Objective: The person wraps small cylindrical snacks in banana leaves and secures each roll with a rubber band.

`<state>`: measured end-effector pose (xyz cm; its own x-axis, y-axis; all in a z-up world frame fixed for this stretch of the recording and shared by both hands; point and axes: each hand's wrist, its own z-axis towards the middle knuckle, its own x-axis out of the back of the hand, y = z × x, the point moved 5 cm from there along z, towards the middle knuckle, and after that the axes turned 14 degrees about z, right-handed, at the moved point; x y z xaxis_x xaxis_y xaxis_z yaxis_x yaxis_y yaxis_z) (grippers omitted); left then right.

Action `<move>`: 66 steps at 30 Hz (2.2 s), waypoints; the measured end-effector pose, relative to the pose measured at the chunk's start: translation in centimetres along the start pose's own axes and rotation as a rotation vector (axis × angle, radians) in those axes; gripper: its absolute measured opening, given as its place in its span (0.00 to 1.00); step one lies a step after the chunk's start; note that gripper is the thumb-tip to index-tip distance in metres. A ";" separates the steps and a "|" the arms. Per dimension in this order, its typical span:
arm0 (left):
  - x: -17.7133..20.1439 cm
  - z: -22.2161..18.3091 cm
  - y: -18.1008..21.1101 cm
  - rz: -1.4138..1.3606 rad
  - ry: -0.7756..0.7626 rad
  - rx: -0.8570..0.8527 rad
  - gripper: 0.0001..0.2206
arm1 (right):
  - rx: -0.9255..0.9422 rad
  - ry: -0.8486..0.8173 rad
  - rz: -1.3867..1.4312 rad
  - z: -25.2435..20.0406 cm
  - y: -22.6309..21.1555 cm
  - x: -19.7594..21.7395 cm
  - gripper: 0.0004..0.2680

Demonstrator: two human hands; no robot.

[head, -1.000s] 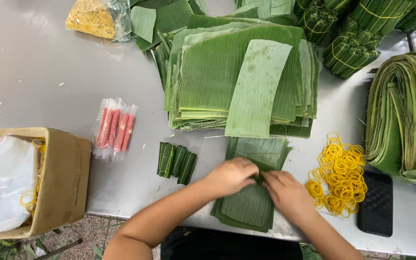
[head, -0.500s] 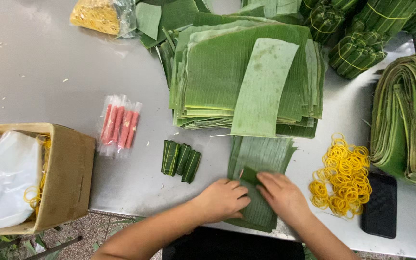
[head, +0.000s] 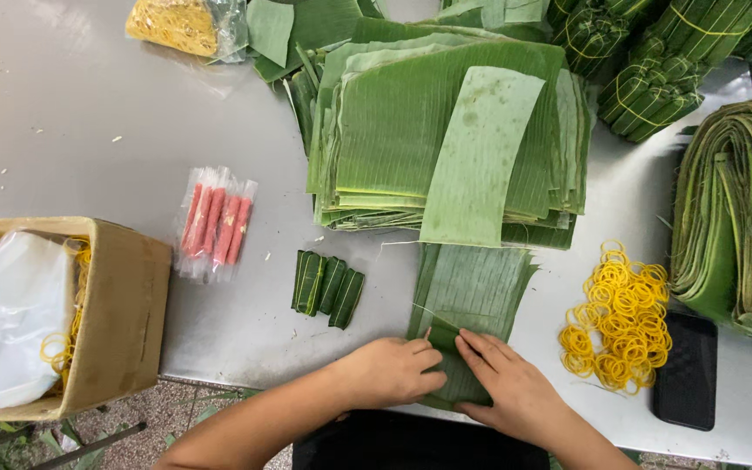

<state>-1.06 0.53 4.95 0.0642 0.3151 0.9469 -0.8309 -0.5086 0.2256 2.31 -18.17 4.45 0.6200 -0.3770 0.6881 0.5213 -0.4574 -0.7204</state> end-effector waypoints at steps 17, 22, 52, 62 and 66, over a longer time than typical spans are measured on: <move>-2.4 2.8 -4.8 -0.151 0.194 0.266 0.10 | 0.000 0.043 0.245 0.9 2.5 1.3 0.22; -4.9 3.8 -7.7 -0.377 0.038 0.526 0.10 | -0.159 0.522 0.053 0.9 3.5 2.1 0.12; -3.9 6.1 -10.1 -0.081 -0.045 0.497 0.09 | 0.086 0.507 -0.261 3.9 3.0 4.5 0.12; -1.3 5.7 -8.8 -0.028 0.285 0.554 0.17 | 0.025 0.493 -0.180 5.0 5.1 4.8 0.14; -1.2 4.5 -8.7 -0.704 0.433 0.670 0.18 | -0.192 0.496 0.290 3.4 6.6 4.4 0.18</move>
<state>8.61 0.98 2.87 0.1004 0.9012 0.4216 -0.2006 -0.3967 0.8958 10.54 -20.10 2.42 0.3498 -0.8172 0.4580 0.2284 -0.3997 -0.8877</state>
